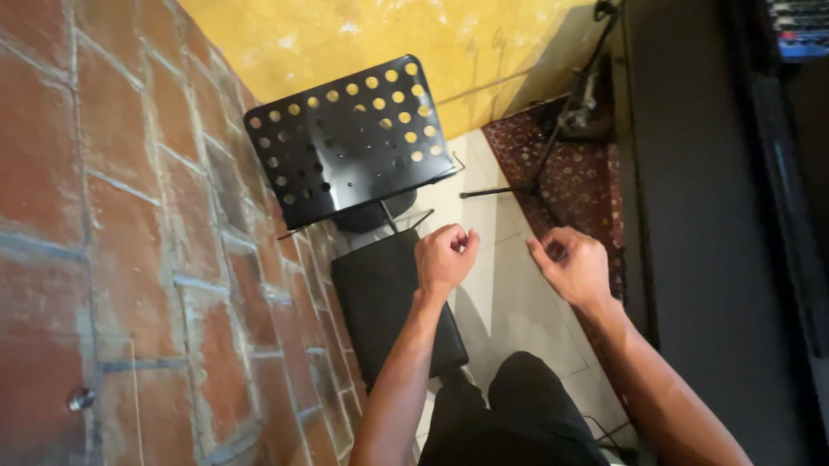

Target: Wipe down music equipment including speakers and a piano, and organize a music stand and cables.

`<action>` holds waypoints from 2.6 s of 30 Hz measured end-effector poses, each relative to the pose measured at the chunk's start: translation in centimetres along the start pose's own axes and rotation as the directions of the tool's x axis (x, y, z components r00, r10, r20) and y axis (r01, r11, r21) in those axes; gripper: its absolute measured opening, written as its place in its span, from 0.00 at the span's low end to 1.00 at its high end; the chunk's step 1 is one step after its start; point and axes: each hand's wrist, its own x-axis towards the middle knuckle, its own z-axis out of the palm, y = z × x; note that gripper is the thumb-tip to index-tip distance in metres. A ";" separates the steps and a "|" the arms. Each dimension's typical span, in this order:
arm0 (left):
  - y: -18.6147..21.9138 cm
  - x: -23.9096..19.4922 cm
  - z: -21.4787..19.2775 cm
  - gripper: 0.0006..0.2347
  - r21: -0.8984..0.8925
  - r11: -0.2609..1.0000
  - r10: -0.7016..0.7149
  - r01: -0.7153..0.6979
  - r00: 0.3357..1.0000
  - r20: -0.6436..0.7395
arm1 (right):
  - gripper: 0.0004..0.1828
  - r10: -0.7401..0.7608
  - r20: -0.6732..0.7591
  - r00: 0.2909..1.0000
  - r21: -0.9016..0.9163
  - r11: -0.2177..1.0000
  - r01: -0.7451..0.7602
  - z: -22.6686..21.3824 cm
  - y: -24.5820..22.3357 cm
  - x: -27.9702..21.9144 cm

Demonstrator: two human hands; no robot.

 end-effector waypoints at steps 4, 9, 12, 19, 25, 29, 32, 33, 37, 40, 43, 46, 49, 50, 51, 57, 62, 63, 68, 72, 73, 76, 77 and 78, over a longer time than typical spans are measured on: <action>-2.5 1.0 -1.0 0.13 0.009 0.999 -0.045 0.045 0.998 -0.055 | 0.16 -0.054 0.053 0.997 0.056 0.997 0.051 3.0 -0.9 2.2; -6.3 3.9 -2.8 0.14 0.072 0.987 -0.134 0.145 0.981 -0.139 | 0.16 -0.095 0.123 0.988 0.141 0.987 0.077 7.9 -1.8 9.3; -8.3 6.2 -4.2 0.15 0.096 0.971 -0.192 0.218 0.955 -0.224 | 0.16 -0.142 0.152 0.978 0.214 0.971 0.107 11.7 -2.1 15.0; -13.7 10.3 -7.6 0.15 0.229 0.887 -0.257 0.400 0.842 -0.474 | 0.15 -0.249 0.235 0.939 0.279 0.943 0.181 19.6 -3.3 25.0; -17.0 11.6 -8.1 0.15 0.268 0.879 -0.226 0.394 0.840 -0.493 | 0.16 -0.358 0.317 0.878 0.258 0.924 0.284 24.4 -2.5 27.2; -19.7 14.0 -9.7 0.11 0.315 0.864 -0.195 0.392 0.838 -0.510 | 0.15 -0.334 0.302 0.893 0.225 0.935 0.273 25.9 -1.8 27.9; -21.9 15.6 -11.1 0.15 0.433 0.802 -0.152 0.412 0.841 -0.519 | 0.14 -0.298 0.162 0.941 0.209 0.942 0.263 27.1 0.2 28.2; -22.7 16.0 -11.5 0.25 0.449 0.768 -0.153 0.457 0.812 -0.564 | 0.18 -0.290 0.063 0.955 0.154 0.948 0.278 27.6 1.0 28.4; -26.0 17.0 -12.7 0.41 0.330 0.727 -0.328 0.602 0.727 -0.603 | 0.41 -0.269 -0.114 0.956 0.115 0.952 0.282 30.3 4.9 29.1; -29.6 16.6 -12.7 0.45 0.303 0.690 -0.387 0.658 0.689 -0.613 | 0.38 -0.012 0.148 0.989 0.387 0.921 -0.047 29.8 3.9 29.4; -31.0 17.0 -13.3 0.40 0.055 0.839 -0.450 0.541 0.748 -0.489 | 0.26 0.251 0.411 0.876 0.410 0.807 -0.424 31.1 4.2 29.2; -31.6 16.9 -13.5 0.36 0.008 0.586 -0.753 0.810 0.548 -0.365 | 0.25 0.349 0.462 0.816 0.404 0.736 -0.544 31.7 5.2 29.1; -31.3 16.3 -13.3 0.37 0.120 0.601 -0.688 0.790 0.587 -0.426 | 0.23 0.332 0.462 0.823 0.465 0.699 -0.543 31.1 4.6 29.2; -29.9 16.9 -13.4 0.37 0.123 0.602 -0.692 0.789 0.593 -0.412 | 0.23 0.346 0.455 0.820 0.460 0.698 -0.549 30.6 4.8 29.1; -28.3 17.4 -13.7 0.39 0.036 0.545 -0.764 0.838 0.514 -0.391 | 0.21 0.347 0.437 0.830 0.463 0.705 -0.538 30.1 4.8 28.8; -25.9 18.4 -14.5 0.40 0.115 0.640 -0.628 0.760 0.604 -0.491 | 0.16 0.321 0.387 0.864 0.504 0.711 -0.490 26.2 2.8 30.7; -22.7 19.4 -14.2 0.38 0.135 0.687 -0.581 0.714 0.651 -0.488 | 0.18 0.307 0.335 0.891 0.547 0.706 -0.450 23.3 2.6 30.9; -22.5 19.4 -14.1 0.37 0.112 0.690 -0.593 0.715 0.648 -0.478 | 0.20 0.311 0.333 0.890 0.582 0.675 -0.453 22.7 2.6 30.5; -21.1 19.0 -12.8 0.36 0.107 0.743 -0.551 0.661 0.695 -0.462 | 0.24 0.342 0.327 0.881 0.628 0.618 -0.473 20.6 4.1 28.3; -20.5 18.9 -12.2 0.35 0.135 0.705 -0.600 0.696 0.687 -0.409 | 0.23 0.357 0.265 0.896 0.635 0.634 -0.441 20.2 5.8 26.6; -21.0 18.9 -12.0 0.36 0.196 0.754 -0.502 0.627 0.742 -0.444 | 0.23 0.346 0.229 0.910 0.658 0.634 -0.406 20.4 6.4 26.2; -19.6 19.6 -12.5 0.38 0.111 0.823 -0.468 0.557 0.775 -0.425 | 0.22 0.334 0.191 0.923 0.705 0.608 -0.366 19.6 5.5 25.7; -19.6 19.4 -12.5 0.38 0.114 0.821 -0.470 0.559 0.777 -0.419 | 0.22 0.341 0.193 0.920 0.703 0.606 -0.372 19.2 5.2 25.4; -19.6 19.5 -12.5 0.39 0.130 0.820 -0.460 0.557 0.777 -0.431 | 0.22 0.349 0.196 0.916 0.692 0.612 -0.381 18.8 5.0 25.3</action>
